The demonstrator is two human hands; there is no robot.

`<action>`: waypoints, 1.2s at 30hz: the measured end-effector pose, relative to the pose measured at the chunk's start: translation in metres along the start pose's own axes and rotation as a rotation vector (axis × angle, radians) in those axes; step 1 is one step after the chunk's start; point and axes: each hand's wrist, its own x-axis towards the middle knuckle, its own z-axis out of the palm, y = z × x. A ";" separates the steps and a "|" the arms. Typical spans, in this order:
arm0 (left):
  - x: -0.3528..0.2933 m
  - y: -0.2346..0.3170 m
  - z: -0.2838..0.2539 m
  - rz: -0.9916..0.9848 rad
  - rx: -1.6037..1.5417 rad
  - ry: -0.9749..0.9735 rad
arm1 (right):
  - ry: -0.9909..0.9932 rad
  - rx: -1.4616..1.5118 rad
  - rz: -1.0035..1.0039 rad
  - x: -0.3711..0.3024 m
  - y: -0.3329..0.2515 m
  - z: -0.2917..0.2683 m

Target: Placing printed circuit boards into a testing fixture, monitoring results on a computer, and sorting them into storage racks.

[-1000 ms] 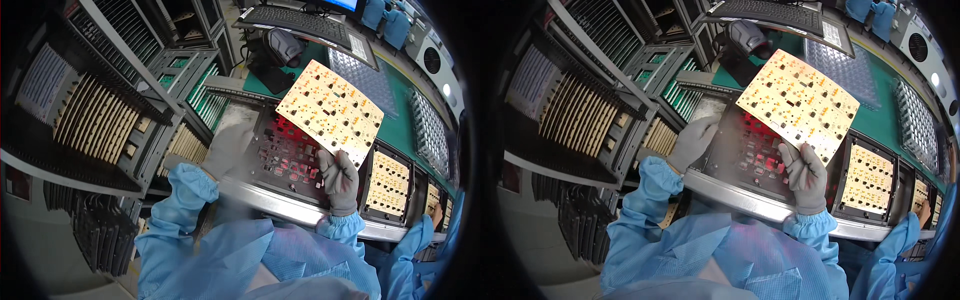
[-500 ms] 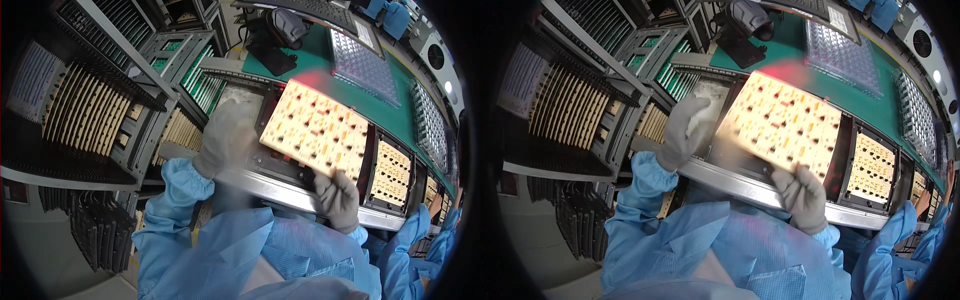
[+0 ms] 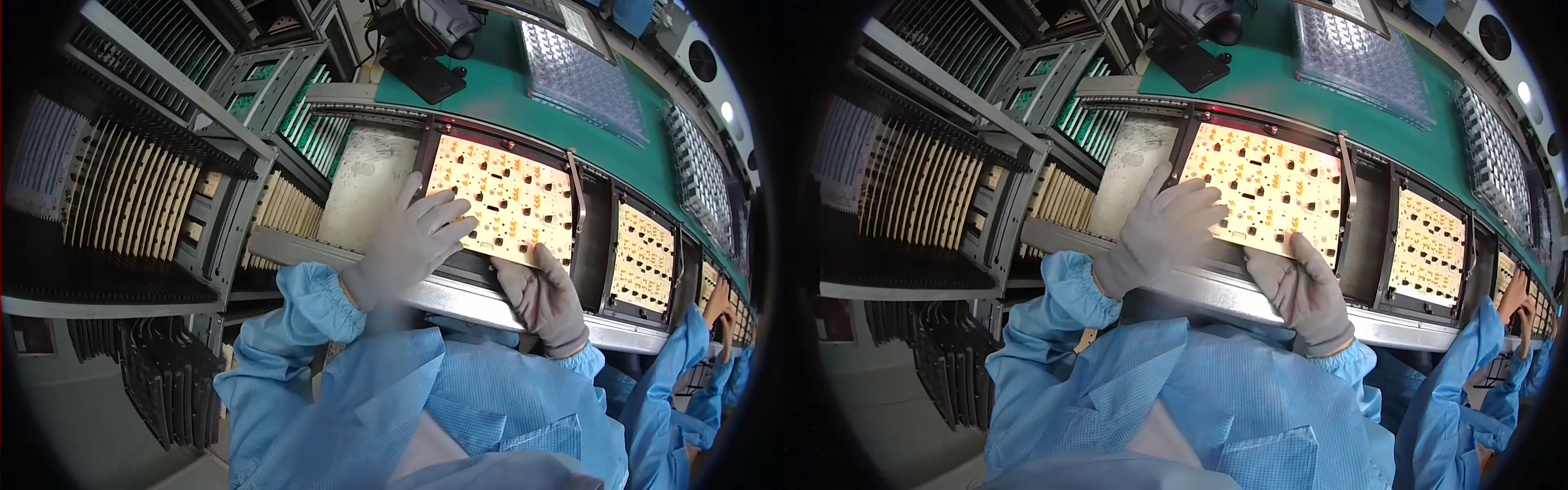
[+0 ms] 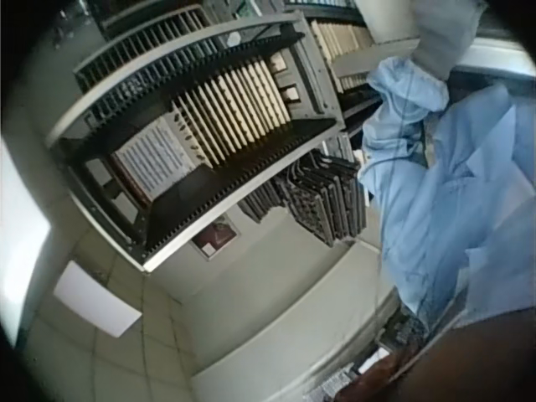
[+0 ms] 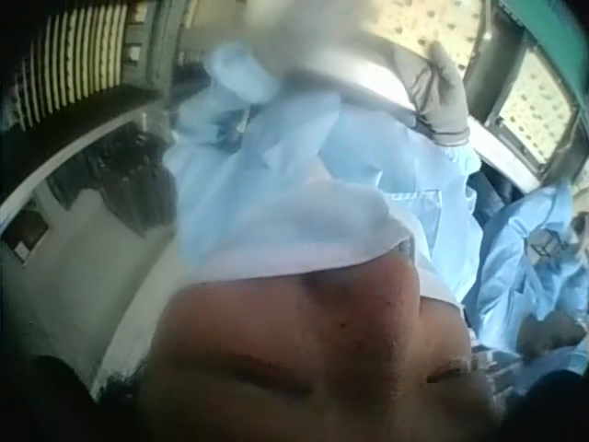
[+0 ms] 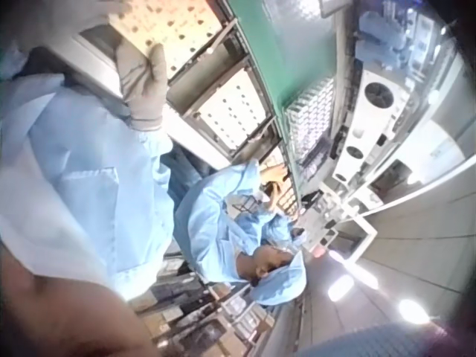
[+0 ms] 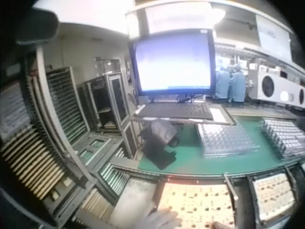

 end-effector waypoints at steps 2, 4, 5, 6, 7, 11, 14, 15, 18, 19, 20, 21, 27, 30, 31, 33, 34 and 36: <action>0.000 0.002 0.005 -0.016 0.002 -0.020 | 0.050 -0.034 0.087 -0.017 -0.005 -0.008; -0.006 -0.005 0.009 -0.127 -0.105 -0.122 | 0.052 -0.132 0.085 -0.034 -0.009 -0.003; -0.003 -0.006 0.006 -0.118 -0.115 -0.129 | 0.053 -0.233 0.082 -0.042 -0.012 -0.003; 0.002 -0.007 -0.003 -0.167 -0.197 -0.125 | 0.053 -0.309 0.069 -0.047 -0.016 -0.007; 0.005 -0.010 -0.010 -0.218 -0.278 -0.122 | 0.059 -0.304 0.065 -0.050 -0.021 0.000; -0.014 -0.033 -0.026 -0.186 -0.322 -0.114 | 0.373 -1.210 -0.540 -0.035 -0.042 0.004; -0.028 -0.051 -0.023 -0.097 -0.374 -0.246 | 0.377 -1.589 -0.921 -0.003 -0.074 -0.001; -0.023 -0.051 -0.026 -0.099 -0.375 -0.257 | 0.406 -2.074 -1.141 0.008 -0.087 -0.002; -0.012 -0.060 -0.018 0.060 -0.334 -0.278 | 0.403 -2.294 -1.181 0.047 -0.111 -0.010; -0.014 -0.059 -0.015 0.060 -0.329 -0.277 | 0.418 -2.282 -1.061 0.056 -0.113 -0.014; -0.009 -0.054 -0.017 0.111 -0.270 -0.259 | 0.434 -2.264 -0.941 0.062 -0.114 -0.016; -0.006 -0.051 -0.017 0.163 -0.212 -0.241 | 0.436 -2.262 -0.944 0.062 -0.117 -0.016; -0.006 -0.048 -0.012 0.157 -0.017 -0.249 | 0.593 -2.326 -0.922 0.074 -0.136 -0.028; -0.004 -0.039 -0.021 0.219 0.094 -0.322 | 0.574 -2.270 -0.967 0.084 -0.135 -0.033; -0.005 -0.039 -0.019 0.223 0.092 -0.322 | 0.580 -2.269 -0.967 0.084 -0.138 -0.030; -0.008 -0.037 -0.019 0.128 0.031 -0.298 | 0.701 -2.513 -0.870 0.084 -0.138 -0.010; -0.006 -0.036 -0.019 0.126 0.032 -0.301 | 0.665 -2.507 -1.016 0.088 -0.140 -0.008; 0.004 -0.033 -0.018 0.146 0.047 -0.268 | 0.701 -2.596 -0.972 0.094 -0.144 -0.002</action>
